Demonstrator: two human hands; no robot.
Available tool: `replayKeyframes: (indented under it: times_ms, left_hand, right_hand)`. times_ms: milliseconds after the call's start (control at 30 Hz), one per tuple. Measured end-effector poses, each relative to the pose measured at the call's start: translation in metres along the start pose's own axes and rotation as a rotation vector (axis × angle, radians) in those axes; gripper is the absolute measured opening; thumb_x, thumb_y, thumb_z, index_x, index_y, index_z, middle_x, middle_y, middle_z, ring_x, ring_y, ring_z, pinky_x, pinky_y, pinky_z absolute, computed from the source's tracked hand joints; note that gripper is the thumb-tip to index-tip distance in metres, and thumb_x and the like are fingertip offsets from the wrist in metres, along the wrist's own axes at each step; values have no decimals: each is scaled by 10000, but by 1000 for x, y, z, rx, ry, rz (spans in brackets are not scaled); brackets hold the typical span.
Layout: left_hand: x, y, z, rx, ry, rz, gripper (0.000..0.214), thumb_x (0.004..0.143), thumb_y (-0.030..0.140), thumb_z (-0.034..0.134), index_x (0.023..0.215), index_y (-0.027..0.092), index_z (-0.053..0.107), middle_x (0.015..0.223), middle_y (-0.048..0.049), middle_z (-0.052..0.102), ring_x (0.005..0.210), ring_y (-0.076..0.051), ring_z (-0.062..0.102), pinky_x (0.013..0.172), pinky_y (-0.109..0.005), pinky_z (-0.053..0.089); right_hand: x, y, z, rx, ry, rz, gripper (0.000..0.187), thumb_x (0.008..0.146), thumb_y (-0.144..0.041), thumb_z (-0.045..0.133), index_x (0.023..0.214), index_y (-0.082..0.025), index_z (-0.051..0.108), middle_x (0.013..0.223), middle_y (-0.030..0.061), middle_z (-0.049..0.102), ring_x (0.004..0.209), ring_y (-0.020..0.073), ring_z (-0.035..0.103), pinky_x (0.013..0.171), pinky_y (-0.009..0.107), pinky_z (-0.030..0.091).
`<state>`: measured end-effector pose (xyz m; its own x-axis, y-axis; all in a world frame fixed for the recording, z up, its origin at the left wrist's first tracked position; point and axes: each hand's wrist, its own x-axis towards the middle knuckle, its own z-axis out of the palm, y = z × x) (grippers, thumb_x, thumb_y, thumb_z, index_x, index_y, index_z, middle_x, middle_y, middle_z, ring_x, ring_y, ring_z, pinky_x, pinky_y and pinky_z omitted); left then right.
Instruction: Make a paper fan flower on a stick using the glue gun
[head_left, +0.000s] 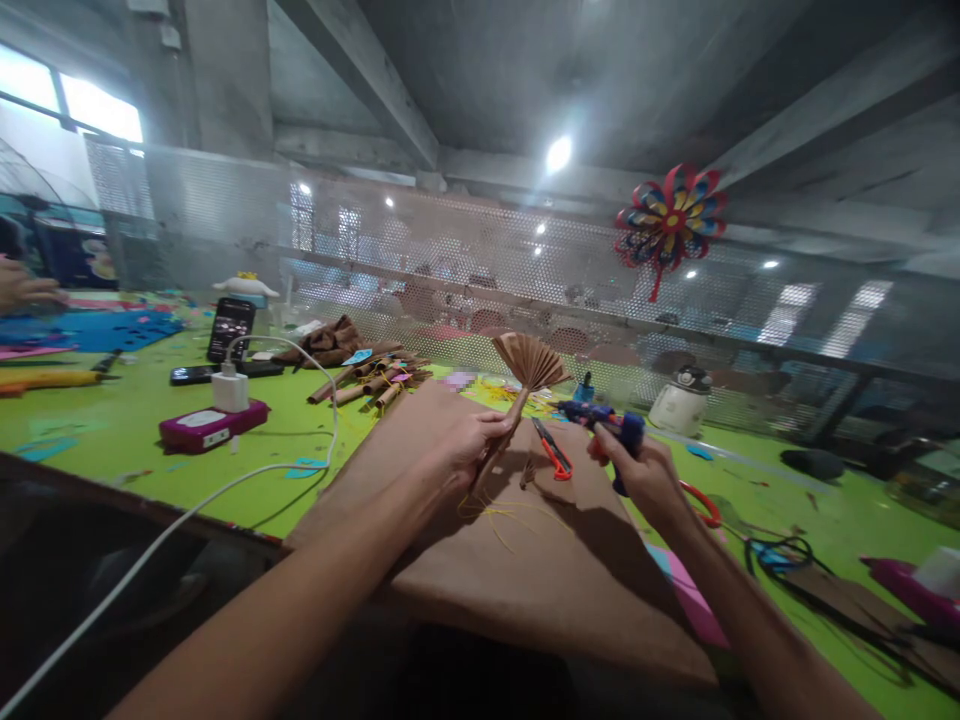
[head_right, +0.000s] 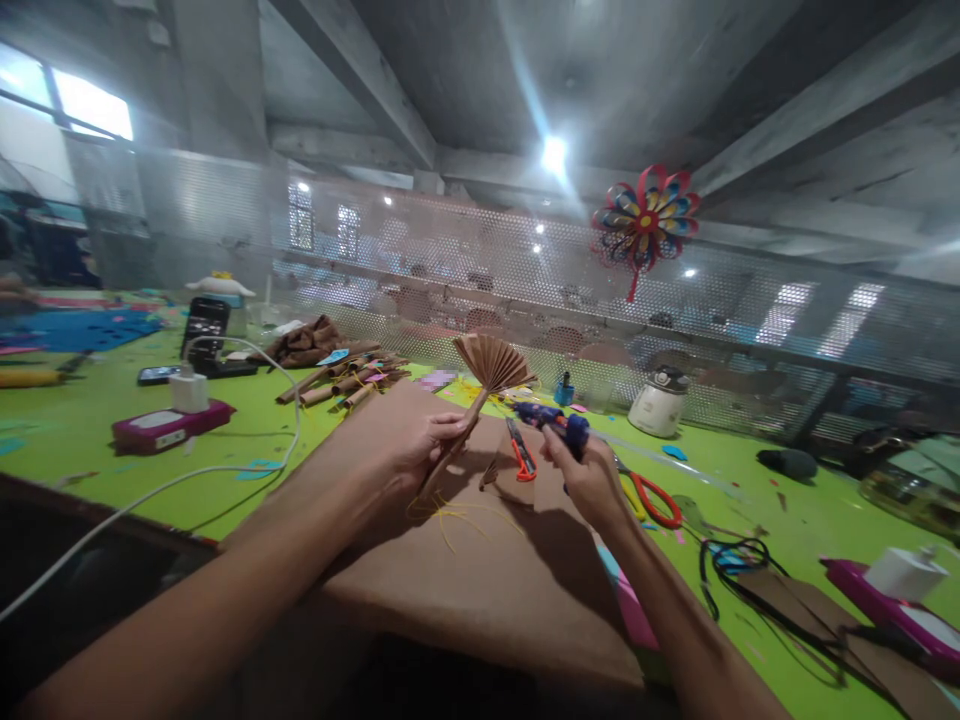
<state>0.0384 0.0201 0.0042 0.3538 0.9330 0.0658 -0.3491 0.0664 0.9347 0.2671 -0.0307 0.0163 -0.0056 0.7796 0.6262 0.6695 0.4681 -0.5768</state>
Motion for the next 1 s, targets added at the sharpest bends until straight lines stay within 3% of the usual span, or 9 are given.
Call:
replayKeyframes:
  times_ms: [67,133,233,333,467,567,667,800,1000]
  left_hand:
    - [-1,1,1,13,0,20,133,723,179,655,844,123,648,712,-33,600,525,-85,524,476,-193,380]
    - [-2,1,2,14,-11,36,154,711,194,672,850,131,647,711,-28,593,536,-85,521,483,-190,384]
    - [-1,2,1,6,-49,36,176,703,206,684,858,127,654,700,-30,592,536,-85,512,484,-191,389]
    - [-1,4,0,1,-87,45,174,700,206,693,851,126,662,670,-21,578,522,-74,485,483,-184,386]
    - [-6,8,2,-32,-148,34,204,699,221,708,876,127,671,735,-39,603,580,-81,522,554,-197,424]
    - [-12,11,8,-69,-192,24,222,679,205,729,875,117,672,760,-48,612,638,-92,552,591,-201,434]
    - [-16,13,12,-80,-269,-3,251,678,211,739,890,99,665,755,-51,614,645,-92,552,609,-206,436]
    - [-19,11,13,-88,-382,-39,252,698,225,733,894,93,646,790,-64,624,665,-100,573,645,-227,446]
    - [-20,9,11,-88,-468,-44,209,762,249,678,895,96,624,775,-56,624,633,-85,576,641,-227,435]
  right_hand:
    - [6,17,1,-160,66,5,472,835,-552,437,730,-145,652,670,75,647,631,209,589,624,299,433]
    - [11,39,3,-337,29,-40,413,824,-496,479,892,-135,668,832,118,679,754,243,611,685,315,437]
    - [15,70,2,-527,-161,-43,348,742,-384,600,963,-129,684,921,150,681,887,275,604,773,340,434]
    - [15,80,-4,-526,-315,-32,328,643,-288,677,942,-159,711,949,135,685,978,286,587,853,371,426]
    - [17,46,-4,-139,-173,-17,332,753,-352,588,1003,-158,689,1082,132,659,1000,249,597,868,383,459]
    - [17,6,10,207,-282,1,355,779,-431,584,1009,-181,687,1010,96,691,894,218,639,788,356,506]
    - [16,-19,25,288,-372,-74,331,765,-440,618,950,-182,711,978,84,697,844,206,632,723,323,510]
    - [17,-29,31,430,-379,-1,309,769,-452,620,880,-180,715,769,46,701,659,157,603,608,273,478]
    - [10,-28,40,664,-305,49,269,752,-440,658,749,-173,697,691,34,671,659,159,605,662,284,480]
